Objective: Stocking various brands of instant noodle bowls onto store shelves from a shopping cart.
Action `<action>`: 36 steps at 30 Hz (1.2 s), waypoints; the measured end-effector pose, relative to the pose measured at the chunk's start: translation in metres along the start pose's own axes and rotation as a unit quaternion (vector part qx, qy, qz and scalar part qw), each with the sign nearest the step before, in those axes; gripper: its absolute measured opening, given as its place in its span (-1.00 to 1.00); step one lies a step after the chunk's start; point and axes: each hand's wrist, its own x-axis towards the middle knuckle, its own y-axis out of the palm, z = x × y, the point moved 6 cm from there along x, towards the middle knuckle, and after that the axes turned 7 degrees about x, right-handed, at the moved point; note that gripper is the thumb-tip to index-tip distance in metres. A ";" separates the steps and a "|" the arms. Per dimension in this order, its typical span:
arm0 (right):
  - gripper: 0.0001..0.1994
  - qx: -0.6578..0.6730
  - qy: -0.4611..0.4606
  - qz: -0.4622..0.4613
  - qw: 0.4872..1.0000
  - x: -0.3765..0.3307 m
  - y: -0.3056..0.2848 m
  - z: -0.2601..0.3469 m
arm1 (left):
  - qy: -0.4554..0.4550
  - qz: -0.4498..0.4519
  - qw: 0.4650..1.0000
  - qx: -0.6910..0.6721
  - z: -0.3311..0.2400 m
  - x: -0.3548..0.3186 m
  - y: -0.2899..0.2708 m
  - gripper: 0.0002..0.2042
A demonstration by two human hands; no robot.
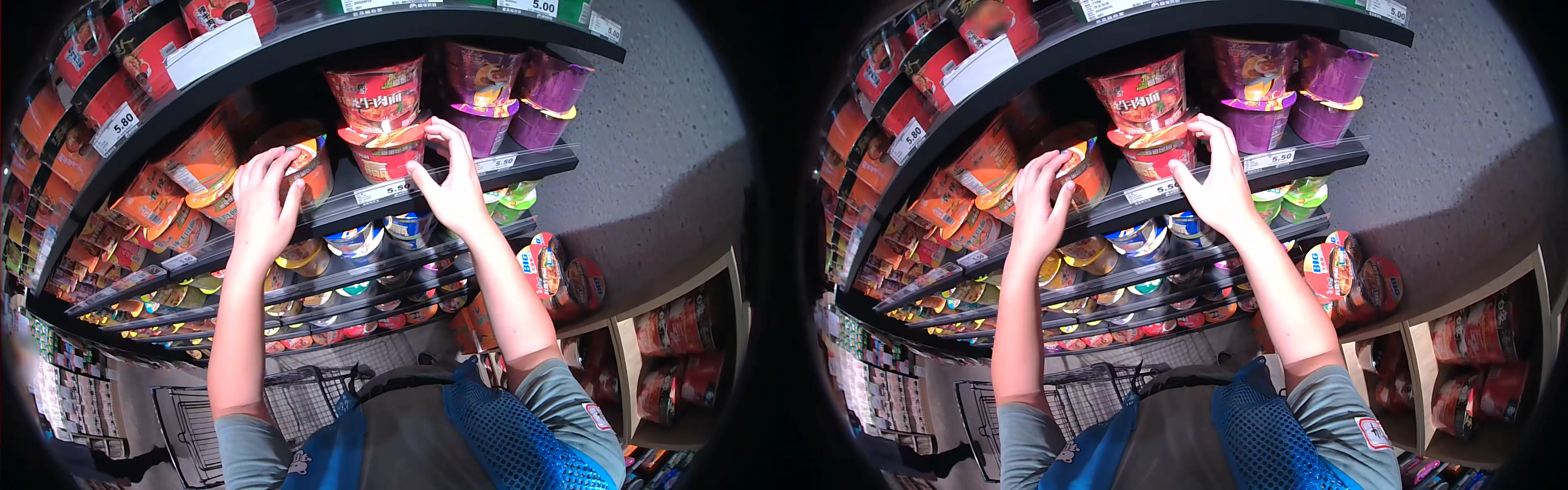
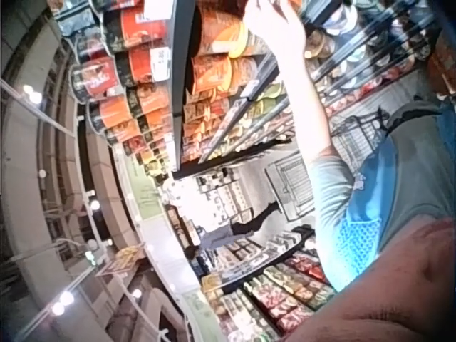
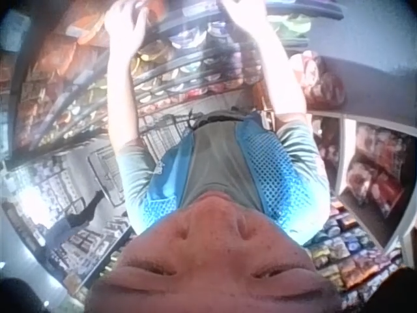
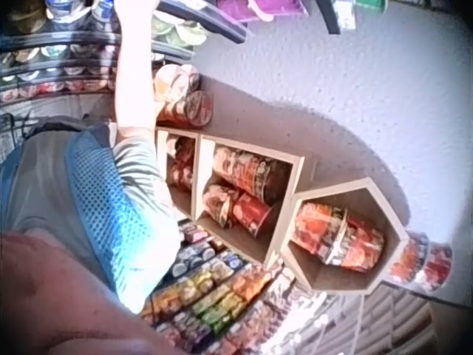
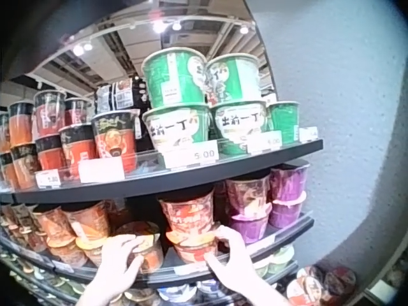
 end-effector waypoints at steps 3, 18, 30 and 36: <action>-0.48 0.116 0.026 0.001 0.993 -0.006 0.000 -0.007 | -0.001 -0.007 1.000 0.022 0.005 0.001 0.008 -0.66; -0.55 0.216 0.113 0.022 0.970 -0.117 0.002 -0.060 | -0.271 -0.267 0.910 -0.164 0.139 -0.093 -0.014 -0.51; -0.60 0.120 0.088 0.201 0.968 -0.176 0.051 -0.028 | -0.248 -0.253 0.928 -0.113 0.109 -0.153 -0.047 -0.60; -0.65 0.090 0.110 0.331 0.933 -0.248 0.085 -0.036 | -0.395 -0.114 0.884 -0.225 0.076 -0.362 0.049 -0.73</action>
